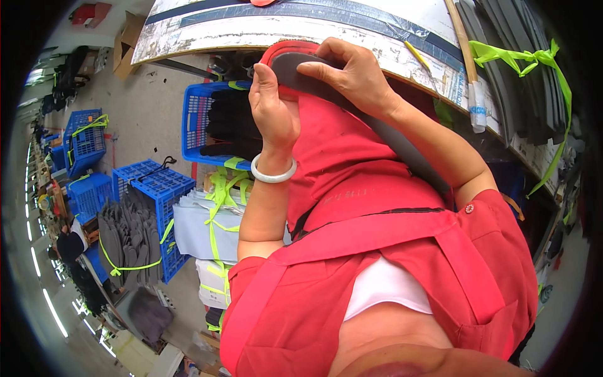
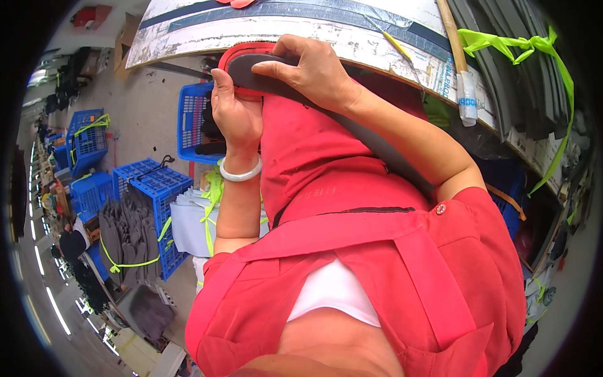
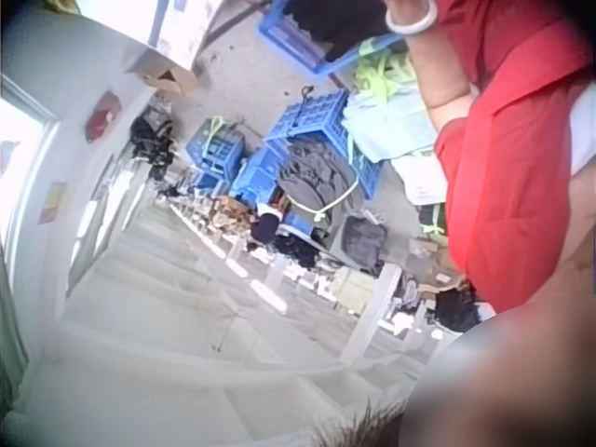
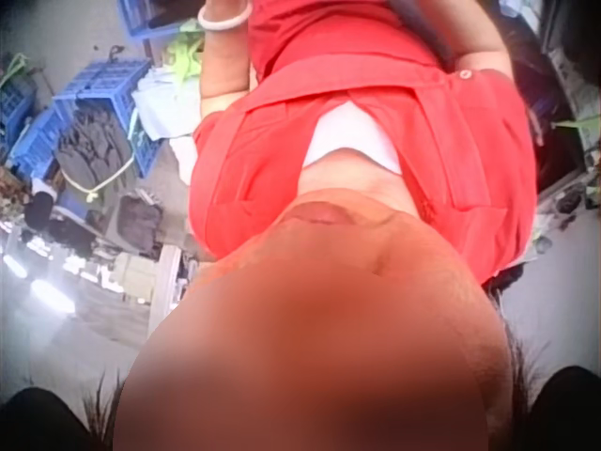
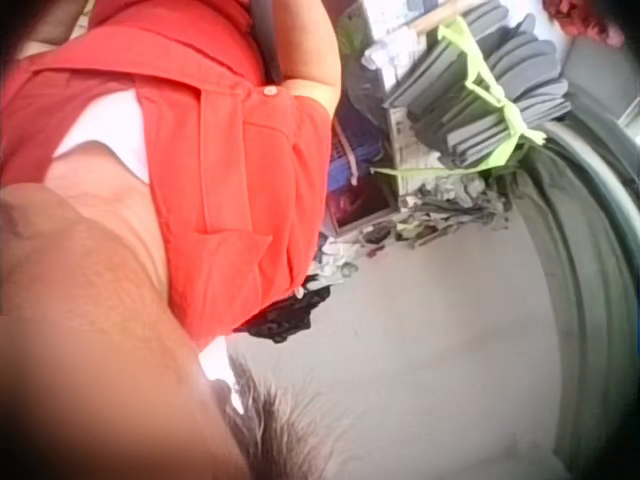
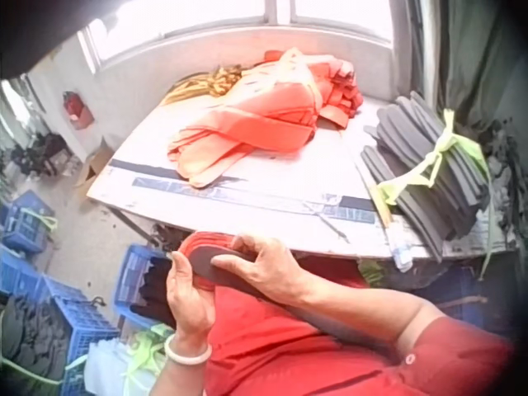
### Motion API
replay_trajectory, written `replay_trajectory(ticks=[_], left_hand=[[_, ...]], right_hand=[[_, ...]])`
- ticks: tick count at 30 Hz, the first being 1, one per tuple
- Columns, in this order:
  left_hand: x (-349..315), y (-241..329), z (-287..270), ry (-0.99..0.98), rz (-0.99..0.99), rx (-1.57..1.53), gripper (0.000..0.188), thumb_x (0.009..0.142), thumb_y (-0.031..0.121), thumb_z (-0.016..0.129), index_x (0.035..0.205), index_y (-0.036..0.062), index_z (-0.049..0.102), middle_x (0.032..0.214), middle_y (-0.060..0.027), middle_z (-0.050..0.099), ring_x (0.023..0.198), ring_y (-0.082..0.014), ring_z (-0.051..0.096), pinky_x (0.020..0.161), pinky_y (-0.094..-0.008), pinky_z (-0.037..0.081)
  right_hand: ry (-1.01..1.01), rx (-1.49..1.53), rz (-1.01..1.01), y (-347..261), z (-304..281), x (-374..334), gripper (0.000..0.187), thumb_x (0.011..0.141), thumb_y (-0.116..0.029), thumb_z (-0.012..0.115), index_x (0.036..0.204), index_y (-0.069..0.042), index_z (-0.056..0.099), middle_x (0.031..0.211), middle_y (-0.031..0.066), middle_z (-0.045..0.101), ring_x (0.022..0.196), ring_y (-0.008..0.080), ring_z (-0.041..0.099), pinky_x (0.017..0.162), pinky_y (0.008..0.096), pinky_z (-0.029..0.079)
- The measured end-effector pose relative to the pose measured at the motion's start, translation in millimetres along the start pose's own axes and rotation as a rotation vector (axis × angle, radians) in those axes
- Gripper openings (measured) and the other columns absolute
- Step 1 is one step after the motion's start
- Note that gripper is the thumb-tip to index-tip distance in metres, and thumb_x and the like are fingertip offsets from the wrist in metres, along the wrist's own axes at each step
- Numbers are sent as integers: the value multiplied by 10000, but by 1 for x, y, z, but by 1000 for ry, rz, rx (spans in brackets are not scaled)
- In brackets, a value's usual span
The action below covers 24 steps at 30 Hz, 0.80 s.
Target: Manually aligning and stitching padded strap components at a factory workstation.
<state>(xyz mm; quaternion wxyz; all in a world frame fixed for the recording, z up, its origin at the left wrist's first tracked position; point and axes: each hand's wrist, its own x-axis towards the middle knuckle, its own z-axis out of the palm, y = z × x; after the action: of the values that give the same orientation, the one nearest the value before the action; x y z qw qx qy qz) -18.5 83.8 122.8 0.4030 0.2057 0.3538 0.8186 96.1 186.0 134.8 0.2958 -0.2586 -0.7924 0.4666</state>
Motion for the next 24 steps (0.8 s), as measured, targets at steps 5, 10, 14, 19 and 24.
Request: replay_trajectory(ticks=[5, 10, 14, 19, 24], left_hand=[[-4, -3, -5, -20, 30, 89, 508, 1021, 409, 354, 1161, -41, 545, 1138, -145, 608, 1048, -239, 597, 936, -372, 471], [-8, -5, -3, -43, 30, 102, 517, 1021, 415, 346, 1184, -38, 534, 1151, -146, 601, 1059, -243, 592, 948, -373, 463], [-16, -11, -4, -57, 40, 112, 527, 1026, 414, 326, 1235, -35, 506, 1187, -149, 589, 1096, -253, 575, 982, -382, 438], [-22, -9, 3, -35, -26, -1, 438, 1036, 336, 357, 1216, -21, 535, 1148, -115, 612, 1048, -204, 591, 942, -324, 457], [1, 18, -49, -84, -225, 311, 272, 956, 147, 569, 1125, -62, 610, 1021, -120, 667, 901, -160, 646, 804, -273, 529]], right_hand=[[16, 13, -17, -3, 0, -2, 273, 834, -261, 740, 863, -9, 639, 716, 16, 608, 666, 57, 529, 590, 229, 453], [22, 13, -14, -5, -2, -4, 274, 834, -268, 740, 870, -11, 651, 716, 13, 603, 659, 67, 528, 592, 239, 457], [-105, 36, 121, -14, -4, -7, 291, 852, -260, 723, 948, 8, 664, 792, 30, 646, 719, 71, 566, 644, 242, 479], [-161, 521, 144, 6, 17, -13, 327, 865, -225, 707, 1084, 13, 654, 955, 45, 678, 877, 78, 598, 812, 238, 497], [-261, 340, 133, 7, 11, -18, 308, 850, -232, 727, 1016, 16, 654, 893, 25, 659, 829, 60, 577, 753, 228, 489]])
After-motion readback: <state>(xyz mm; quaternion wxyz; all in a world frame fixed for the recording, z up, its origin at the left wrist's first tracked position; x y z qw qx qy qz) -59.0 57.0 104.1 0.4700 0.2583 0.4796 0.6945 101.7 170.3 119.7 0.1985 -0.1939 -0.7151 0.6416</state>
